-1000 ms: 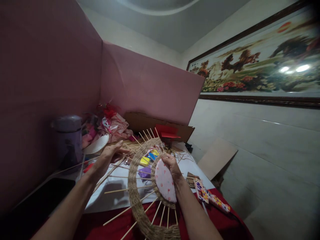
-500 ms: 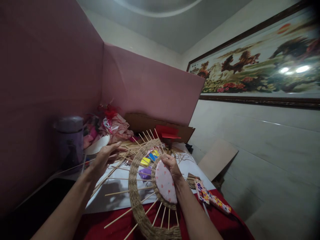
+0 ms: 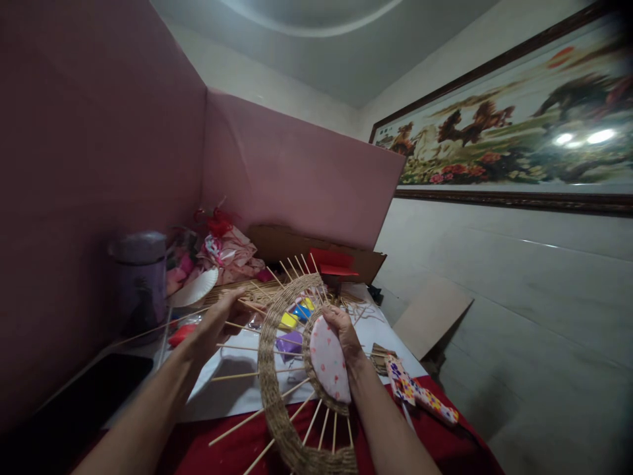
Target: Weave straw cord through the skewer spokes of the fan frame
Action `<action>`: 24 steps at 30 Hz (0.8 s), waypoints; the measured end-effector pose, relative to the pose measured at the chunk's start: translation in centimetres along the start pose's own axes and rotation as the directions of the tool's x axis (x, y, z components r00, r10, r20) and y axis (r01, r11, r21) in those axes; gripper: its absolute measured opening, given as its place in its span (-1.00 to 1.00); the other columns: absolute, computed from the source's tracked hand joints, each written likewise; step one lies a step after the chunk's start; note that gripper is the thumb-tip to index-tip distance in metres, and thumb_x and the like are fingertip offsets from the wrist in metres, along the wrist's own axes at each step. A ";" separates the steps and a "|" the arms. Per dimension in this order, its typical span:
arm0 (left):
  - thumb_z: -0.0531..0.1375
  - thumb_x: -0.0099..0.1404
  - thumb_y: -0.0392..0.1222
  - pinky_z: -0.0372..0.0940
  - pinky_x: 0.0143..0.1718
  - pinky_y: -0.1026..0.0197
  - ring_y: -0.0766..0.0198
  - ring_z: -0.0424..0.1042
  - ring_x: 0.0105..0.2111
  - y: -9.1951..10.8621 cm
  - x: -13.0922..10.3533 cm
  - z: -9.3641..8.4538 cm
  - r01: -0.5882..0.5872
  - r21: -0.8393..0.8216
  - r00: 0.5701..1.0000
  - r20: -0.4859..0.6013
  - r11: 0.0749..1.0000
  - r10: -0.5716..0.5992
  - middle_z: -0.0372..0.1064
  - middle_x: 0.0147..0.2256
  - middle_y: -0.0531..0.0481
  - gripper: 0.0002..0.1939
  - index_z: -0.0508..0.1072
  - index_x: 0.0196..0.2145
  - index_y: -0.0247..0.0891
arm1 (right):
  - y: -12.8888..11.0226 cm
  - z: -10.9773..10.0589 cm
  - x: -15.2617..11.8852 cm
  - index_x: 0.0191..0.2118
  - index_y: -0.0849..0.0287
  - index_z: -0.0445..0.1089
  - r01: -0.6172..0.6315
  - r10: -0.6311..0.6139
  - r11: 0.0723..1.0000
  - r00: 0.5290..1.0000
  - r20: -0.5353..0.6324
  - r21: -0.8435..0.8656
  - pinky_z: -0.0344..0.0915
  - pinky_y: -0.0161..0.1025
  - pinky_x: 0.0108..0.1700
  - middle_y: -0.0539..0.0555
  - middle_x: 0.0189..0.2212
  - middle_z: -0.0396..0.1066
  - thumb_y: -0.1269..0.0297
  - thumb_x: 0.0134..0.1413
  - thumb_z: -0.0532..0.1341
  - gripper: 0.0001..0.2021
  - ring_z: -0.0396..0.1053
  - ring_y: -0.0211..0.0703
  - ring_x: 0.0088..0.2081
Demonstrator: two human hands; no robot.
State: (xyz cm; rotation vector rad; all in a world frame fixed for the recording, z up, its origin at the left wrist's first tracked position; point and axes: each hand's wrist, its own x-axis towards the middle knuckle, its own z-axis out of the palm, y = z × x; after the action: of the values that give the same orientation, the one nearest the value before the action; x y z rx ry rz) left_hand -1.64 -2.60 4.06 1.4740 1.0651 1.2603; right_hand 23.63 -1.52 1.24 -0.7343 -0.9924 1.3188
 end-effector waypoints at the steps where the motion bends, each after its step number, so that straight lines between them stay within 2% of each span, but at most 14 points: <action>1: -0.04 0.15 0.25 -0.17 -0.68 0.27 0.41 -0.06 -0.74 0.0 0.0 0.0 0.086 -0.089 0.995 0.047 0.992 -0.082 0.10 -0.74 0.09 -0.39 0.51 -0.52 -0.35 | 0.0 0.0 0.0 -0.57 0.19 0.28 0.001 -0.001 1.000 1.000 -0.002 0.003 -0.02 -0.40 -0.60 -0.14 -0.69 0.19 0.21 -0.34 0.39 -0.72 0.06 -0.40 -0.65; 3: 0.00 0.12 0.26 -0.19 -0.67 0.27 0.43 -0.08 -0.73 0.2 -0.1 -0.1 0.200 -0.207 0.979 0.084 0.958 -0.187 0.10 -0.73 0.11 -0.41 0.53 -0.47 -0.36 | -0.1 0.1 -0.1 -0.56 0.20 0.28 0.002 -0.002 1.000 1.000 -0.007 0.006 -0.03 -0.39 -0.60 -0.14 -0.69 0.19 0.22 -0.35 0.39 -0.73 0.05 -0.40 -0.65; 6: 0.02 0.11 0.26 -0.17 -0.65 0.28 0.43 -0.06 -0.72 0.7 -0.3 -0.1 0.207 -0.186 0.978 0.058 0.961 -0.199 0.10 -0.72 0.12 -0.42 0.53 -0.46 -0.36 | -0.2 0.2 -0.2 -0.59 0.19 0.27 0.000 0.000 1.000 1.000 -0.017 0.004 -0.06 -0.38 -0.61 -0.15 -0.72 0.17 0.22 -0.35 0.38 -0.73 0.03 -0.40 -0.68; 11: -0.01 0.13 0.22 -0.12 -0.63 0.27 0.37 0.03 -0.68 1.3 -0.6 0.3 0.145 -0.085 0.989 0.000 0.986 -0.145 0.18 -0.69 0.06 -0.43 0.53 -0.53 -0.33 | -0.3 0.3 -0.2 -0.60 0.18 0.26 0.002 -0.002 1.000 0.999 -0.038 0.003 -0.06 -0.37 -0.61 -0.14 -0.73 0.18 0.23 -0.38 0.39 -0.73 0.05 -0.39 -0.68; 15: 0.00 0.14 0.20 -0.17 -0.63 0.28 0.39 -0.05 -0.68 1.4 -0.6 0.4 0.053 -0.004 0.999 -0.004 0.999 -0.053 0.13 -0.71 0.06 -0.44 0.56 -0.51 -0.35 | -0.2 0.2 0.0 -0.61 0.18 0.27 -0.001 0.001 1.000 0.998 -0.056 -0.001 -0.05 -0.37 -0.61 -0.14 -0.73 0.18 0.22 -0.37 0.38 -0.73 0.04 -0.39 -0.68; 19: 0.11 0.07 0.22 -0.18 -0.63 0.27 0.42 -0.08 -0.71 1.5 -0.6 0.4 0.019 0.050 0.999 -0.045 0.999 -0.016 0.15 -0.76 0.06 -0.47 0.56 -0.55 -0.36 | -0.3 0.1 0.2 -0.61 0.19 0.27 0.003 -0.004 1.000 0.996 -0.089 -0.003 -0.05 -0.37 -0.61 -0.15 -0.74 0.18 0.24 -0.39 0.38 -0.73 0.05 -0.39 -0.69; 21: 0.17 0.03 0.18 -0.08 -0.62 0.27 0.40 0.04 -0.69 1.4 -0.4 0.3 -0.036 0.075 0.998 -0.057 0.997 0.040 0.22 -0.75 0.03 -0.53 0.56 -0.56 -0.35 | -0.3 0.1 0.3 -0.62 0.18 0.25 0.004 -0.005 1.000 0.995 -0.099 -0.005 -0.06 -0.37 -0.62 -0.15 -0.75 0.17 0.24 -0.39 0.38 -0.72 0.04 -0.39 -0.69; 24: 0.26 -0.01 0.06 0.11 -0.48 0.26 0.28 0.28 -0.55 1.2 0.0 0.0 -0.134 0.122 0.988 -0.054 0.983 0.141 0.41 -0.60 -0.05 -0.65 0.57 -0.54 -0.34 | -0.4 0.1 0.3 -0.63 0.19 0.25 0.010 -0.011 1.000 0.994 -0.109 -0.010 -0.05 -0.38 -0.61 -0.15 -0.75 0.17 0.25 -0.41 0.39 -0.72 0.05 -0.40 -0.69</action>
State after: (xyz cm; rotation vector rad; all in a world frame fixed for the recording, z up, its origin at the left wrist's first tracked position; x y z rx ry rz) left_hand -1.53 -2.91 5.17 1.6303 1.1105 1.3677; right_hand 23.68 -1.29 1.74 -0.7987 -0.9141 1.2523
